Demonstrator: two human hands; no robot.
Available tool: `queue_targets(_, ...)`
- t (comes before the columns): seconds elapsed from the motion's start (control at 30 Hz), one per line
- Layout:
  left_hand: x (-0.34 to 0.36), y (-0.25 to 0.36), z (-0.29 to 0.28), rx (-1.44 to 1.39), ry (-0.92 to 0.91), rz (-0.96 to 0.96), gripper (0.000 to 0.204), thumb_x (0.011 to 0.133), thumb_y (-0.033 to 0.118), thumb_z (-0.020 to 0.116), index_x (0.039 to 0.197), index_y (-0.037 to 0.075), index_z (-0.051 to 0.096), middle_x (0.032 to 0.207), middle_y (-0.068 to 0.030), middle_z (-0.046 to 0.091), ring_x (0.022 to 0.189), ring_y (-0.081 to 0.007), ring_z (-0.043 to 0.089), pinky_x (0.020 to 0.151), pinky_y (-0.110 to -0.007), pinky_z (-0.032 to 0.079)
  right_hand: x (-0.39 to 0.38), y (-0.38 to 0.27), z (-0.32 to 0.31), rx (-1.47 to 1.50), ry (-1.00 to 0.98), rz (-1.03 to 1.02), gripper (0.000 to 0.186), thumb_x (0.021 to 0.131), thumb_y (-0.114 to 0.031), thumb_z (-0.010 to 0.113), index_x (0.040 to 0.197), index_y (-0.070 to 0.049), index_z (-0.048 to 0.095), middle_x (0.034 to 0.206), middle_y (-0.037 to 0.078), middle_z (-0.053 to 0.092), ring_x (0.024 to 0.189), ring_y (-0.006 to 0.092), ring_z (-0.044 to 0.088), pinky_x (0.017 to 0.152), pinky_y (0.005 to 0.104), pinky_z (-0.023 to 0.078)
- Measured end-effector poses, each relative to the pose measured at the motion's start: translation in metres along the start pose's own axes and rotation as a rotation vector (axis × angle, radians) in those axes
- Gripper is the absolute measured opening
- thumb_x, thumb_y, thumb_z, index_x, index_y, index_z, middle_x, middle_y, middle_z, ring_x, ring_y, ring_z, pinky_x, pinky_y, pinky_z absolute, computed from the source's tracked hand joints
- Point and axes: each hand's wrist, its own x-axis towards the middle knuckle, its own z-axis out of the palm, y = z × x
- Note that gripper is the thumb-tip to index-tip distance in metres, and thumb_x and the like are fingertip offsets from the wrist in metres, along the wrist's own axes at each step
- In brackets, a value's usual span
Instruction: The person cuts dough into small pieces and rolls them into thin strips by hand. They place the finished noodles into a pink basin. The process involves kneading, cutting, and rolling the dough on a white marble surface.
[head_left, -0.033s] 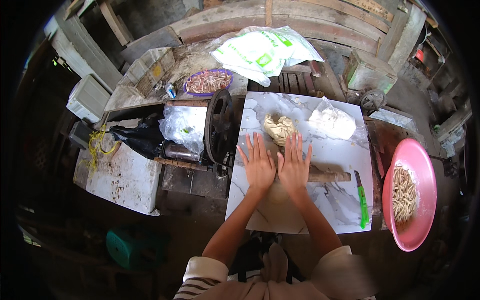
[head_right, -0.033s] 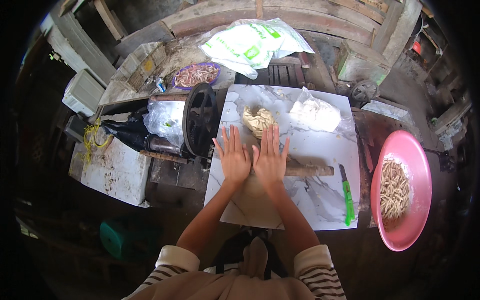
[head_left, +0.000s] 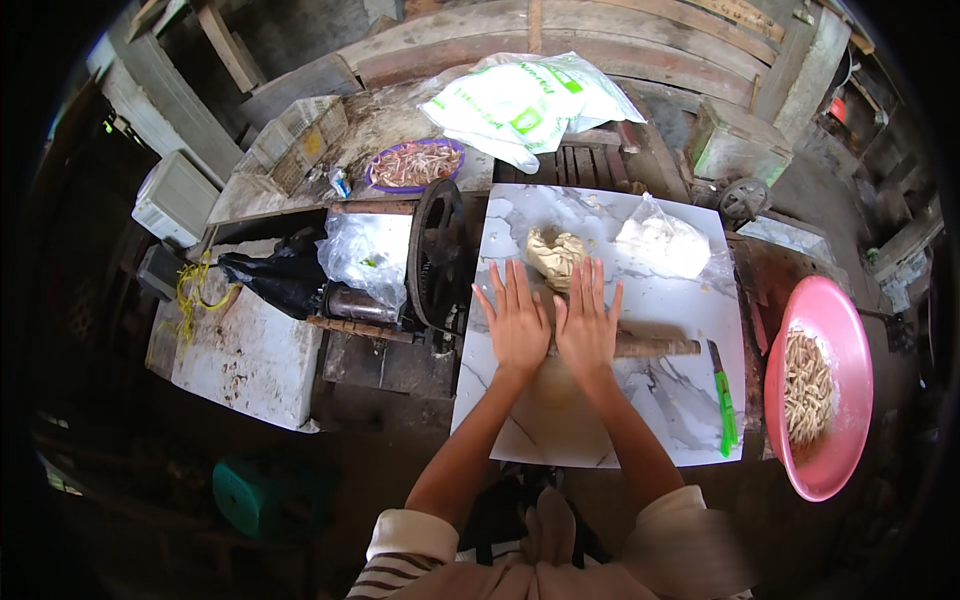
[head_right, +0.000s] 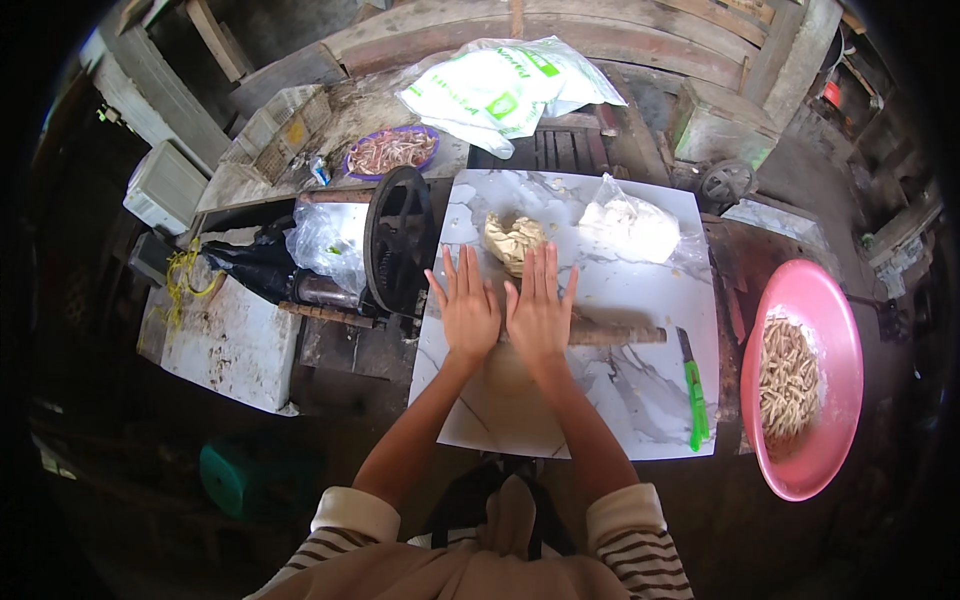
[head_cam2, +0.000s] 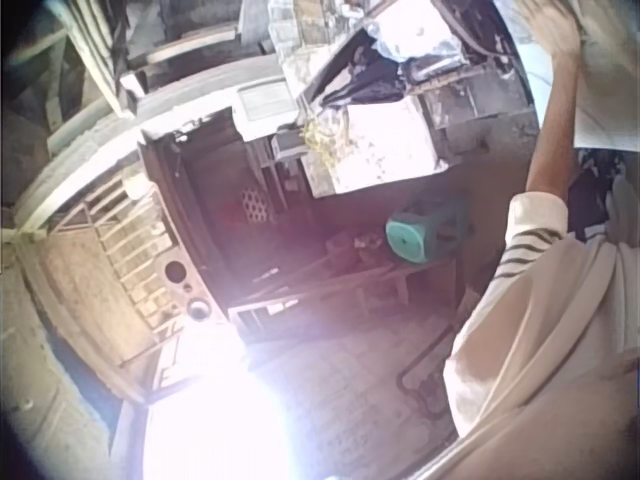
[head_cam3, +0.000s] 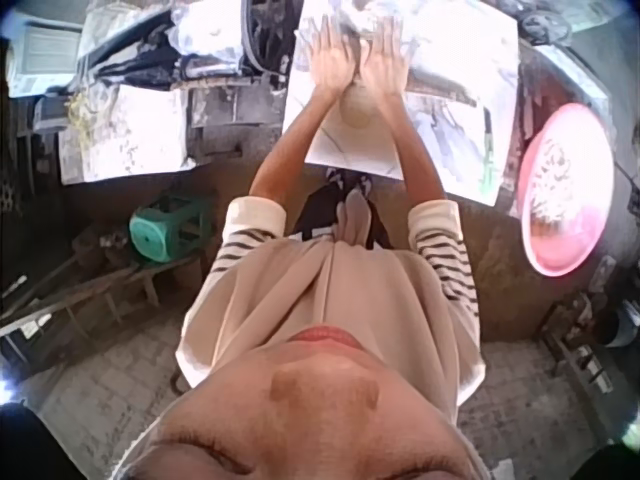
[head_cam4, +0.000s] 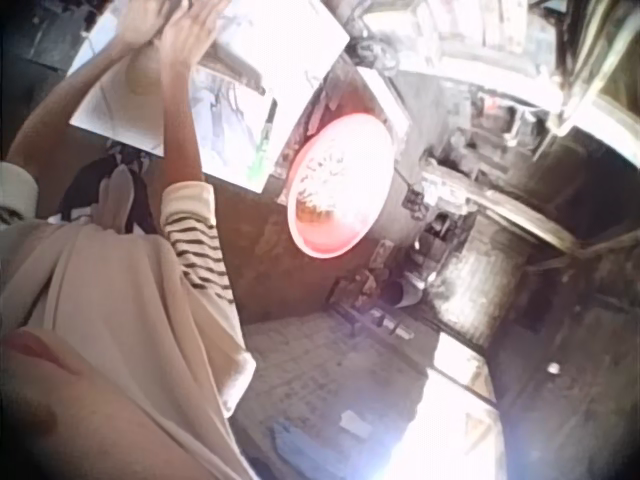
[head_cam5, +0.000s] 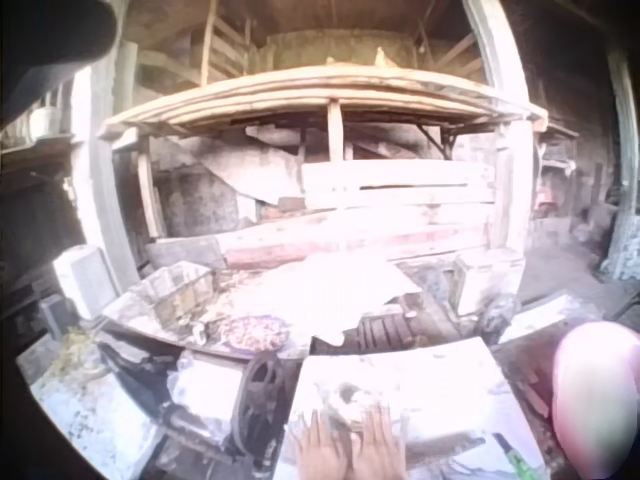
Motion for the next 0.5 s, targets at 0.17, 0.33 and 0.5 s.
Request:
queue_targets(0.17, 0.028, -0.003, 0.017, -0.092, 0.024, 0.025, 0.046, 0.093, 0.017, 0.042, 0.133, -0.006, 0.039, 0.137, -0.018, 0.043, 0.139, -0.0354, 0.02, 0.112, -0.054, 0.011, 0.025, 0.012, 0.02, -0.057, 0.053, 0.04, 0.052, 0.096, -0.031, 0.04, 0.135, 0.003, 0.04, 0.145, 0.015, 0.035, 0.14, 0.0255, 0.023, 0.113, 0.0516, 0.012)
queue_targets(0.33, -0.024, -0.003, 0.003, -0.125, -0.018, -0.008, 0.045, 0.094, 0.018, 0.04, 0.133, -0.003, 0.041, 0.134, -0.0176, 0.047, 0.136, -0.0349, 0.029, 0.112, -0.051, 0.017, -0.025, 0.0, 0.009, 0.004, 0.018, -0.006, 0.05, 0.095, -0.03, 0.041, 0.133, 0.003, 0.044, 0.142, 0.015, 0.04, 0.139, 0.0245, 0.026, 0.114, 0.0483, 0.015)
queue_targets(0.5, -0.078, 0.005, -0.029, -0.234, -0.075, 0.103, 0.043, 0.089, 0.013, 0.048, 0.13, 0.0, 0.044, 0.126, -0.017, 0.051, 0.118, -0.0348, 0.046, 0.104, -0.052, 0.029, -0.082, -0.002, -0.016, 0.159, -0.051, -0.108, 0.053, 0.091, -0.03, 0.049, 0.133, 0.001, 0.043, 0.137, 0.013, 0.045, 0.133, 0.0247, 0.035, 0.112, 0.045, 0.023)
